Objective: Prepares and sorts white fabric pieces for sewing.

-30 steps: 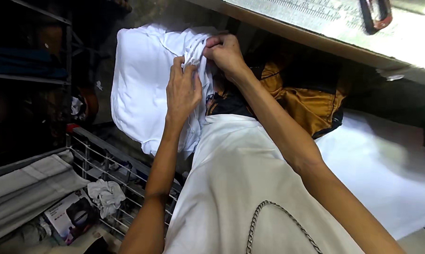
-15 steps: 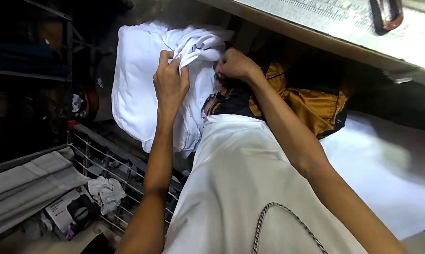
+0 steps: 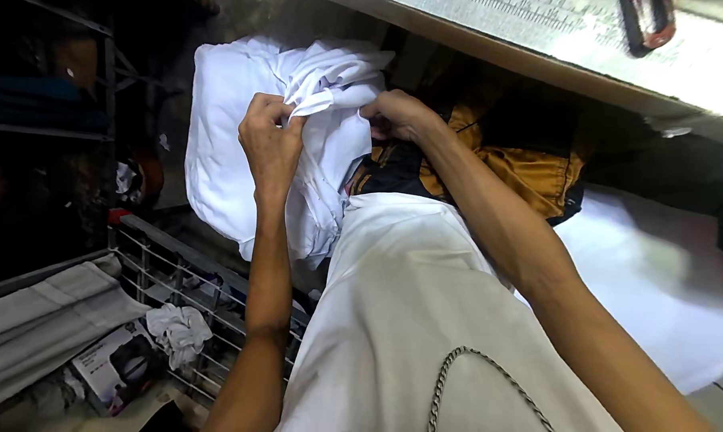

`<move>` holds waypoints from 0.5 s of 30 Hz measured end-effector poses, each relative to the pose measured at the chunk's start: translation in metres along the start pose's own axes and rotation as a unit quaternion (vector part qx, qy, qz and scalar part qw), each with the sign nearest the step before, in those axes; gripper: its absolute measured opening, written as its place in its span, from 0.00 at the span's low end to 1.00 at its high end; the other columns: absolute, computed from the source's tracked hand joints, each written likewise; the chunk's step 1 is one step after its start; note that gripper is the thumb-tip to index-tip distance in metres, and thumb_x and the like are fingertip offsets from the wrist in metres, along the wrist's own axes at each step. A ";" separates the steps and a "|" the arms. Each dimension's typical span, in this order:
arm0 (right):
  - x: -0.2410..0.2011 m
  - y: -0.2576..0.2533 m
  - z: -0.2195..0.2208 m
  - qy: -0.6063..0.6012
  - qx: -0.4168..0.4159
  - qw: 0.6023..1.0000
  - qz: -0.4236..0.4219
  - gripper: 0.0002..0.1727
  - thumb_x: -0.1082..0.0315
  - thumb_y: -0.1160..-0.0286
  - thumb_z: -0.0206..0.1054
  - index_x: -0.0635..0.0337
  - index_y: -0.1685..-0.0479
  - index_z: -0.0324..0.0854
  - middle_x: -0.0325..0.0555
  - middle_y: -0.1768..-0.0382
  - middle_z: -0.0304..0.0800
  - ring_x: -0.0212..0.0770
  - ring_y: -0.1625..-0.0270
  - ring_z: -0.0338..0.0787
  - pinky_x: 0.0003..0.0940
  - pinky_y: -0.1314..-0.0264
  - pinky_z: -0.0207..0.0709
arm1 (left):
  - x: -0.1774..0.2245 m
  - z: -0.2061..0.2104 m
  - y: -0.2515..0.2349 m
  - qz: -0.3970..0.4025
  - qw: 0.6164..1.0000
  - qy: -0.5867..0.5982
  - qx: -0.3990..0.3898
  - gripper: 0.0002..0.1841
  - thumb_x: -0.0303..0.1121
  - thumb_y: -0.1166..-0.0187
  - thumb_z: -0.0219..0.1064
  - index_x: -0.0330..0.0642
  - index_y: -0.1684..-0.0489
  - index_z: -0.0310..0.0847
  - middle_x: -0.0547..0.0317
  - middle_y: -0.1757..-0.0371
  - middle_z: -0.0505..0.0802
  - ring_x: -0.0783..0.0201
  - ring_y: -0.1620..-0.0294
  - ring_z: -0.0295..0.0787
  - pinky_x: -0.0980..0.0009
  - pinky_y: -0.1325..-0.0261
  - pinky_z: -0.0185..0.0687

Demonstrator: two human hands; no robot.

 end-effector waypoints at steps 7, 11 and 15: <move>-0.004 0.011 -0.012 -0.048 0.064 0.993 -0.083 0.25 0.71 0.26 0.71 0.62 0.30 0.72 0.44 0.66 0.84 0.31 0.76 0.83 0.25 0.71 0.82 | 0.004 0.000 0.002 0.025 0.999 0.005 -0.019 0.12 0.36 0.17 0.66 0.38 0.58 0.93 0.48 0.47 0.91 0.64 0.54 0.89 0.72 0.52 0.85; -0.018 0.023 -0.011 -0.049 0.064 0.979 -0.186 0.25 0.75 0.32 0.76 0.64 0.34 0.76 0.47 0.63 0.87 0.34 0.74 0.86 0.29 0.68 0.86 | 0.012 0.009 0.005 0.062 0.997 0.007 -0.050 0.13 0.33 0.15 0.61 0.34 0.56 0.91 0.44 0.42 0.89 0.60 0.53 0.91 0.68 0.50 0.89; -0.039 0.038 -0.002 -0.020 0.061 0.961 -0.270 0.17 0.72 0.34 0.79 0.66 0.48 0.84 0.44 0.71 0.88 0.35 0.74 0.89 0.31 0.66 0.88 | 0.025 0.018 0.011 0.097 0.993 0.015 -0.064 0.13 0.28 0.17 0.60 0.33 0.45 0.88 0.41 0.41 0.88 0.55 0.51 0.91 0.63 0.50 0.90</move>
Point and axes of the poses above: each hand's wrist, its own y-axis away from the middle knuckle, its own z-axis out of the palm, x = y × z, the point moved 8 cm from there along -y, towards the middle knuckle
